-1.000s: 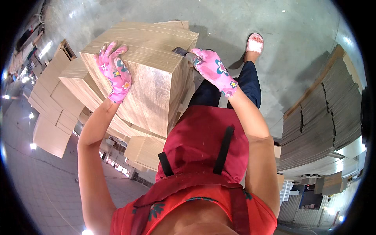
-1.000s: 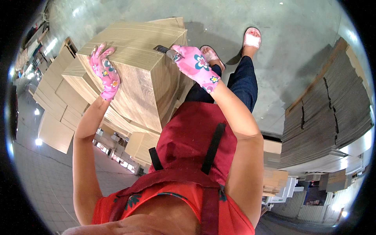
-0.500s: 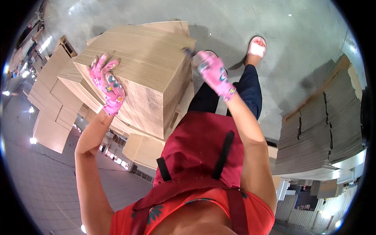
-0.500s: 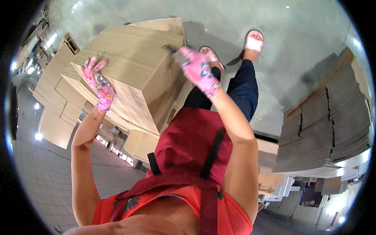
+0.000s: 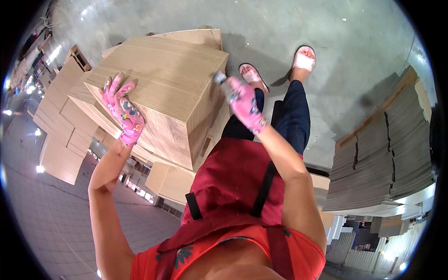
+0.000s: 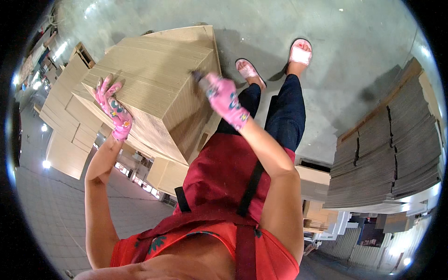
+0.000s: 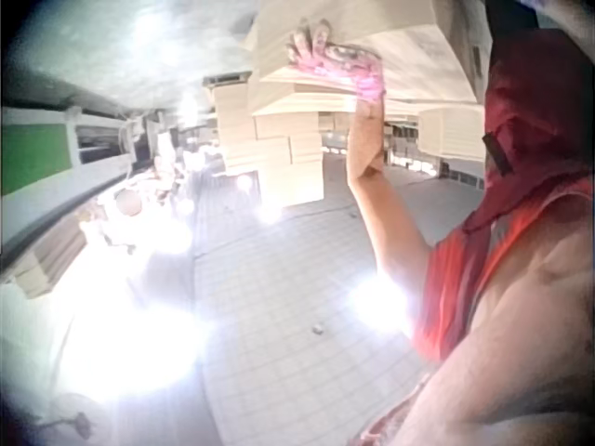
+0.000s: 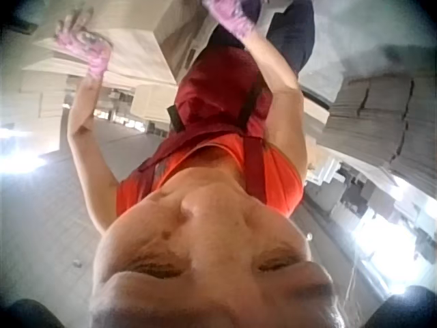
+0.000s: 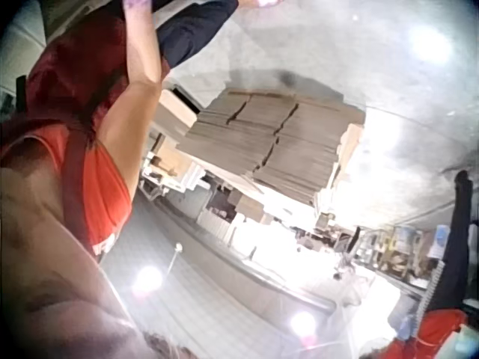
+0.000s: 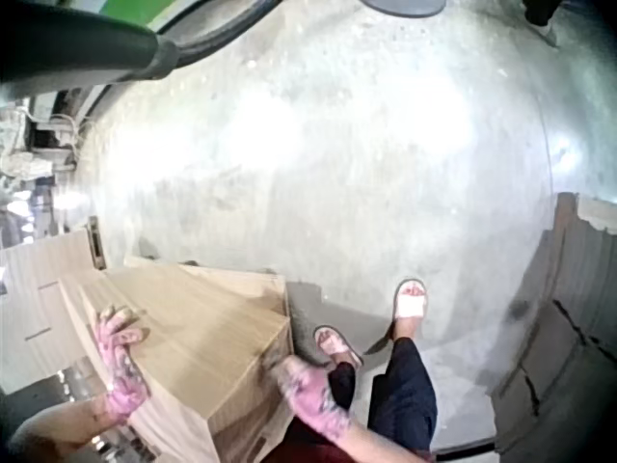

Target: The person scrapes the edges and corners of wood-laminate panels using a small handheld tool. They pick up the panels from a stack one by one and turn them over to work on multiple sides.

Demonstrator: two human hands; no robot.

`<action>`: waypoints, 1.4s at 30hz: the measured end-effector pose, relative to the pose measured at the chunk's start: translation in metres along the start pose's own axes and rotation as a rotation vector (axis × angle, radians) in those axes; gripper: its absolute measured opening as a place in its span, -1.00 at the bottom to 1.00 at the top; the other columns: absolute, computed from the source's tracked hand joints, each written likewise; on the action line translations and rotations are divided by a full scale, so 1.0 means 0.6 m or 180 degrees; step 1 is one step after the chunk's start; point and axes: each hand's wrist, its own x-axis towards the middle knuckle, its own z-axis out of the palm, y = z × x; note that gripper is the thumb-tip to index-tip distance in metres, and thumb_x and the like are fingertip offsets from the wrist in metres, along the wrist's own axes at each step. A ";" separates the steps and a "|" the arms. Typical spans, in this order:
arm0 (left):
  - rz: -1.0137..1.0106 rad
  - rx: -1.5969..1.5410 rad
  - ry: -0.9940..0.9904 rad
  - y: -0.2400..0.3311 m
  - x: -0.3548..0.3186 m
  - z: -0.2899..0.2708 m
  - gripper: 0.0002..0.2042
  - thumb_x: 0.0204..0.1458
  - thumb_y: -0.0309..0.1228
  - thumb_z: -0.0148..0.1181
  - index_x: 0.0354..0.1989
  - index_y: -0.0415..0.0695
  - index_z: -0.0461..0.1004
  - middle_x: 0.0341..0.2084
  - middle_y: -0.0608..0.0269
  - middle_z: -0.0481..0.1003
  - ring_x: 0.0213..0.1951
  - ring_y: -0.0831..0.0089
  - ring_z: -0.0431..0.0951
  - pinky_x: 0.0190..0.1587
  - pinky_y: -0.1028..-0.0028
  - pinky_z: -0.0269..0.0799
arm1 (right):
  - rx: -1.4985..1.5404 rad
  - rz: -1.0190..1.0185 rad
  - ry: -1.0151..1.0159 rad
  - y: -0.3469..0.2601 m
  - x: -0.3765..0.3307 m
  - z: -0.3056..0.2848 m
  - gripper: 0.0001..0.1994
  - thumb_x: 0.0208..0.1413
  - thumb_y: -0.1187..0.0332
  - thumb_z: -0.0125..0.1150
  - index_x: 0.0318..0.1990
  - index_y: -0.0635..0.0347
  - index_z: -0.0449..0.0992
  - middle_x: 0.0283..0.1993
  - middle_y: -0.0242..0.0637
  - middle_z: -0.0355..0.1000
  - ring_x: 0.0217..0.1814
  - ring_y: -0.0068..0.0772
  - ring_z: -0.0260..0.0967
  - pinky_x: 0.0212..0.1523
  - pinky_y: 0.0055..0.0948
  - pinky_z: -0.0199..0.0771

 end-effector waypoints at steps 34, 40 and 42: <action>-0.0072 0.0073 0.0116 -0.006 0.001 0.011 -0.54 0.26 -0.14 -0.41 -0.27 -0.14 0.47 -0.04 0.15 0.45 0.20 0.09 0.23 0.31 0.06 -0.25 | -0.1579 0.0752 -0.0159 0.120 0.128 -0.056 -0.72 0.12 0.27 -0.08 -0.13 0.15 0.52 -0.27 -0.08 0.49 -0.23 -0.12 0.44 -0.20 -0.31 0.42; -0.0211 -0.0098 0.0122 -0.013 -0.005 0.023 -0.56 0.26 -0.17 -0.41 -0.25 -0.10 0.48 -0.02 0.17 0.43 0.19 0.14 0.23 0.32 0.08 -0.25 | -0.1702 0.0030 -0.0068 0.094 0.147 -0.087 -0.77 0.14 0.22 -0.13 -0.25 0.08 0.46 -0.32 -0.03 0.46 -0.24 0.07 0.41 -0.26 -0.13 0.40; 0.0010 -0.0023 0.0105 -0.001 0.015 0.013 -0.58 0.26 -0.18 -0.40 -0.24 -0.09 0.48 -0.02 0.18 0.42 0.19 0.15 0.23 0.32 0.08 -0.24 | -0.1854 0.0166 -0.0217 0.059 0.138 -0.072 -0.80 0.13 0.23 -0.10 -0.27 0.08 0.43 -0.38 -0.05 0.45 -0.29 0.09 0.40 -0.30 -0.11 0.40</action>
